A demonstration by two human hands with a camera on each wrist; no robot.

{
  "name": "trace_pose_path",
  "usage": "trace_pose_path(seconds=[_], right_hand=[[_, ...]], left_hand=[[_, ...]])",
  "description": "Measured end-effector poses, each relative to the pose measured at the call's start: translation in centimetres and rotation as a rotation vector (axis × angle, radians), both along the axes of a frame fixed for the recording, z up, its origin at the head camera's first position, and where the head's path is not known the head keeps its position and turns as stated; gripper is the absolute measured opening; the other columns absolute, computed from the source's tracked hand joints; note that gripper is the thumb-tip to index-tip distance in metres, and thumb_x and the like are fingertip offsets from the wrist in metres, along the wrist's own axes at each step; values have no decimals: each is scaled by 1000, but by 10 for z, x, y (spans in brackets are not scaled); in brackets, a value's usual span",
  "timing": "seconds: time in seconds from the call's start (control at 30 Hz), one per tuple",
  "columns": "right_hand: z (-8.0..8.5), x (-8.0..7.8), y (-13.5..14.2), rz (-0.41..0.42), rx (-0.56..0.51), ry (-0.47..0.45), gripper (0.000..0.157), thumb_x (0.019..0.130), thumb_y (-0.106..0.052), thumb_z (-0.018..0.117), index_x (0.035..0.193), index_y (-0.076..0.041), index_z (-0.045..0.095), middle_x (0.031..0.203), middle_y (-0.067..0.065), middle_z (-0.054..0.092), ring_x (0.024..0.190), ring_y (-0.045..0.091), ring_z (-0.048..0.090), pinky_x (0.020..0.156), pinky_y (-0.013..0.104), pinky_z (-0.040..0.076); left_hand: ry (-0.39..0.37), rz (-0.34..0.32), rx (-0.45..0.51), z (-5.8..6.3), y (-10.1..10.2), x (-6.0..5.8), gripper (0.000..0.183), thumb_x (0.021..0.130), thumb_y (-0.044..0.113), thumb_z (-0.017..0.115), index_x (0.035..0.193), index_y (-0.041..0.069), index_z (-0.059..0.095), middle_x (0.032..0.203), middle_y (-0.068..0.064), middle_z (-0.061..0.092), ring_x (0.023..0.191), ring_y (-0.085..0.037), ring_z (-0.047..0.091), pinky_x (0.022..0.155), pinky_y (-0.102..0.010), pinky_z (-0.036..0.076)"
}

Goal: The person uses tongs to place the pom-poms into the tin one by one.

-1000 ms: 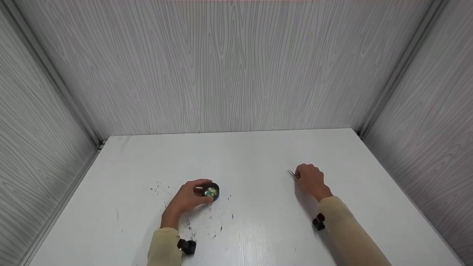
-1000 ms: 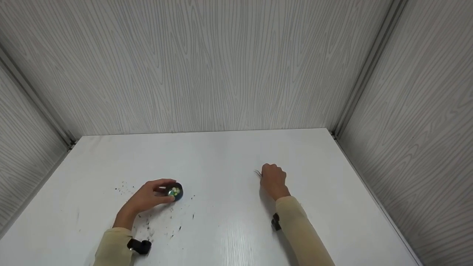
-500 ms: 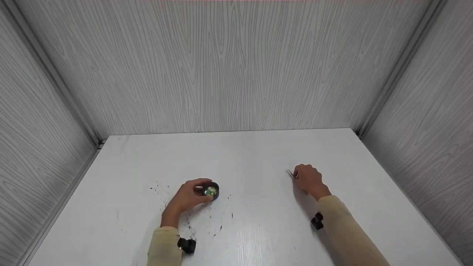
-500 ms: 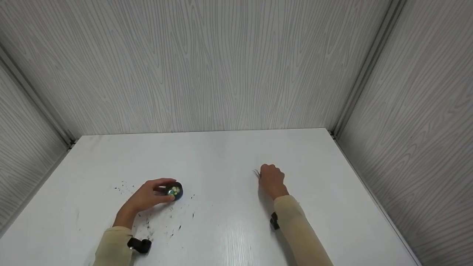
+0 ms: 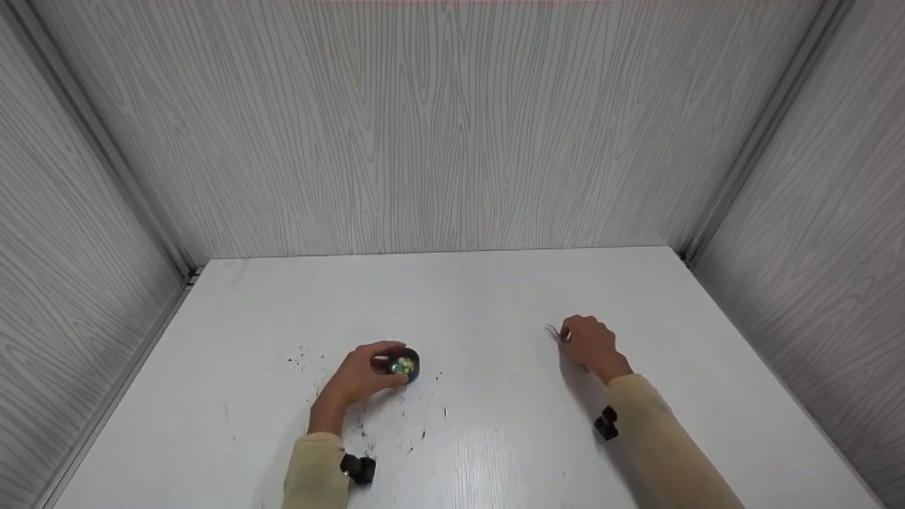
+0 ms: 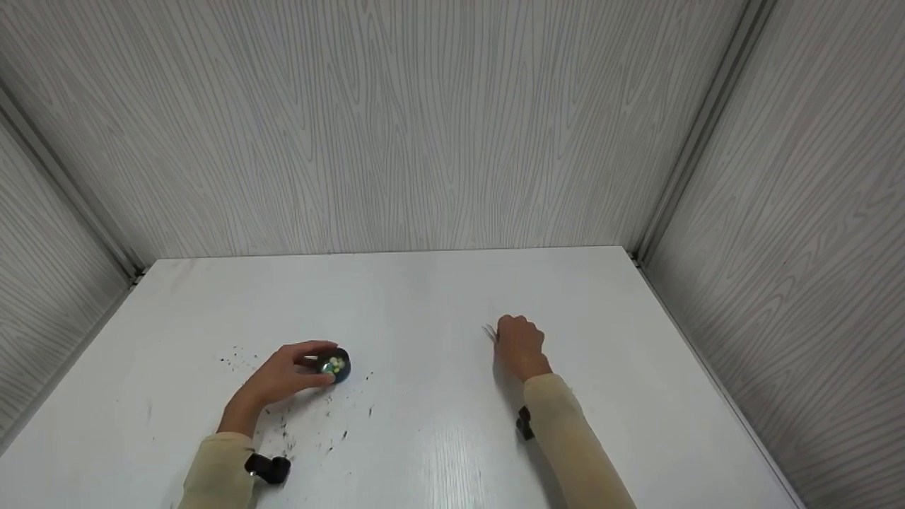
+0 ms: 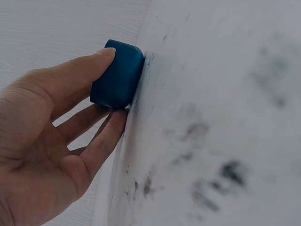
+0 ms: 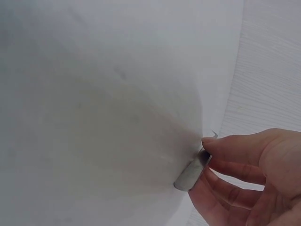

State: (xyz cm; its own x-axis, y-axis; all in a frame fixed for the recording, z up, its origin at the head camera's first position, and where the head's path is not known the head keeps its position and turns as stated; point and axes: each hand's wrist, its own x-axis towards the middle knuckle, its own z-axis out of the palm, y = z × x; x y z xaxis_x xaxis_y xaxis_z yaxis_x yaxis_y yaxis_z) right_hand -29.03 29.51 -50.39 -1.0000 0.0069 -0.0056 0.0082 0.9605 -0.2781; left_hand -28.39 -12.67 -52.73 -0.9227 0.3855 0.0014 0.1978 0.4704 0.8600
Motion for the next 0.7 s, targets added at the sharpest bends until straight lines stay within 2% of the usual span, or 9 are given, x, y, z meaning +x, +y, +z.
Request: trace_pose_path(seconds=[0.1,0.33,0.5,0.6,0.7], right_hand=[[0,1,-1,-11,-9,-4,19,95,-12,64,107,-2,75,113,21,73,97,42,70,78,57,58],[-2,1,-4,-18,-14,-20,20,93,-10,65,109,0,73,113,22,72,86,35,69,72,51,59],[-2,2,-4,-31,-18,-39,23,94,-6,63,114,2,72,114,25,72,85,34,69,72,50,59],[-2,1,-3,-31,-36,-51,25,94,-5,62,116,2,71,114,25,71,81,32,68,70,46,59],[0,2,-1,-28,-64,-62,28,94,-6,62,119,5,68,105,24,72,70,26,65,64,39,55]], left_hand=[[2,3,-7,0,0,-1,56,87,16,83,139,11,64,137,-20,66,120,-37,67,104,-53,54],[-14,25,5,0,0,1,56,86,15,84,139,11,64,135,-19,66,119,-36,68,103,-53,54],[-31,32,-1,-1,1,2,57,86,14,84,140,11,63,136,-18,66,120,-35,67,104,-52,54],[-42,44,1,-1,2,2,63,86,14,84,144,10,59,136,-17,66,120,-34,67,104,-52,54],[-52,51,8,0,3,2,70,86,13,84,149,9,53,137,-16,65,121,-34,67,104,-52,54]])
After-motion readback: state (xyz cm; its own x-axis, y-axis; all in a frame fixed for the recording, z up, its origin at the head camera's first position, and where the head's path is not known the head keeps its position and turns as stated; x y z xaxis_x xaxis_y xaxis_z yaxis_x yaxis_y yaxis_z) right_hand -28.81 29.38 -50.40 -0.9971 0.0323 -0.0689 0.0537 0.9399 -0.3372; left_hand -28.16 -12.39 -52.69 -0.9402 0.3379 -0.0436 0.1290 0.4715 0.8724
